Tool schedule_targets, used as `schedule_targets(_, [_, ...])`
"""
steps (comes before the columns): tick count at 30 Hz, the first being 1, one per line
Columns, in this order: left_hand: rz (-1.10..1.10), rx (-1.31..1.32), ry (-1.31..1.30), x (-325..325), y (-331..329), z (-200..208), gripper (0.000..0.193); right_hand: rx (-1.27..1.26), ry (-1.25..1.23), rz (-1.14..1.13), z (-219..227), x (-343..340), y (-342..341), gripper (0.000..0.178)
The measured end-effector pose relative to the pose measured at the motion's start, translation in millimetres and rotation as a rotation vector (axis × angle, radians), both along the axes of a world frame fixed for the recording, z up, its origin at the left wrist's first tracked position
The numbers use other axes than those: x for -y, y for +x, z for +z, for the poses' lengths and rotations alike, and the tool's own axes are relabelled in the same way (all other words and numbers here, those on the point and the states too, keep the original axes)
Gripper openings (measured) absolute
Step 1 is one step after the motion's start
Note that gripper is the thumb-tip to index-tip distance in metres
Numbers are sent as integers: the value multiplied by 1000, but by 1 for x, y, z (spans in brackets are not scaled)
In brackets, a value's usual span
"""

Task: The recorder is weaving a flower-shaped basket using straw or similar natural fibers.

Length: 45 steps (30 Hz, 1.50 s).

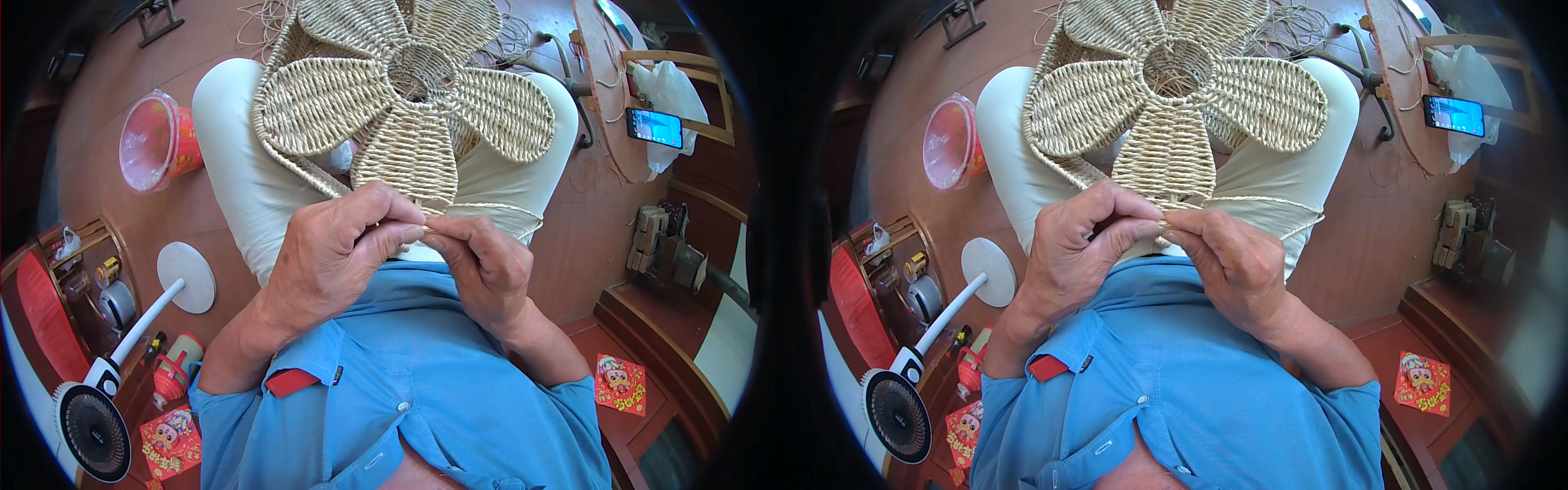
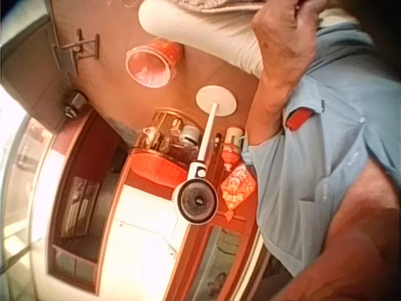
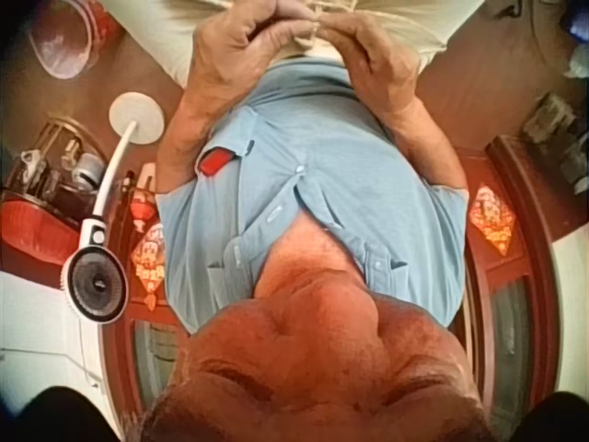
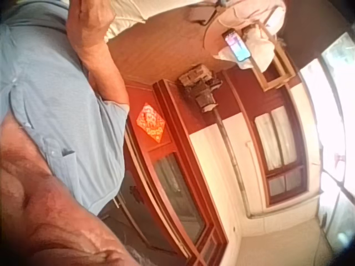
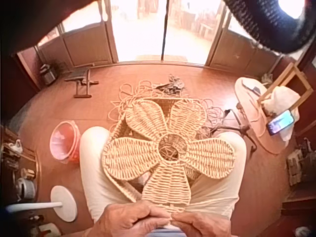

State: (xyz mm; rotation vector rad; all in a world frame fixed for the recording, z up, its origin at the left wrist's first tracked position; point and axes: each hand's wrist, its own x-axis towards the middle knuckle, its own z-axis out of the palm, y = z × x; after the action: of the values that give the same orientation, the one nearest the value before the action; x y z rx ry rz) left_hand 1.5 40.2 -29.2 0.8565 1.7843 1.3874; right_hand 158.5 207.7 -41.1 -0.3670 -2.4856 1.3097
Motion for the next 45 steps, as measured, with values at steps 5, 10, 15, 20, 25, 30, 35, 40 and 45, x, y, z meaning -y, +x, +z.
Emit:
schedule_targets(5, [288,156,-14,13,-15,-14,10,65,84,-87,5,-17,1,14])
schedule_targets(10, [362,27,-117,28,-27,-29,17,52,163,-73,-1,-21,-2,14])
schedule_targets(15, [271,-269,-228,25,-21,-26,31,38,257,-39,-9,-19,-8,14])
schedule_targets(20, [191,202,-282,16,-21,-10,53,108,256,-31,-9,-9,-15,15])
schedule_targets(25, [77,630,-243,7,-39,-12,70,125,198,-21,-10,-2,-20,17])
schedule_targets(30, [-76,794,-159,-5,-54,-25,76,161,110,-31,-13,1,-19,11])
schedule_targets(35, [-153,891,-261,-16,-62,-24,88,173,44,-59,-17,3,-19,10])
schedule_targets(40, [-161,835,-333,-18,-63,-20,89,154,19,-73,-21,2,-21,10])
schedule_targets(45, [-157,831,-284,-15,-60,-20,85,210,14,-70,-19,0,-19,9])
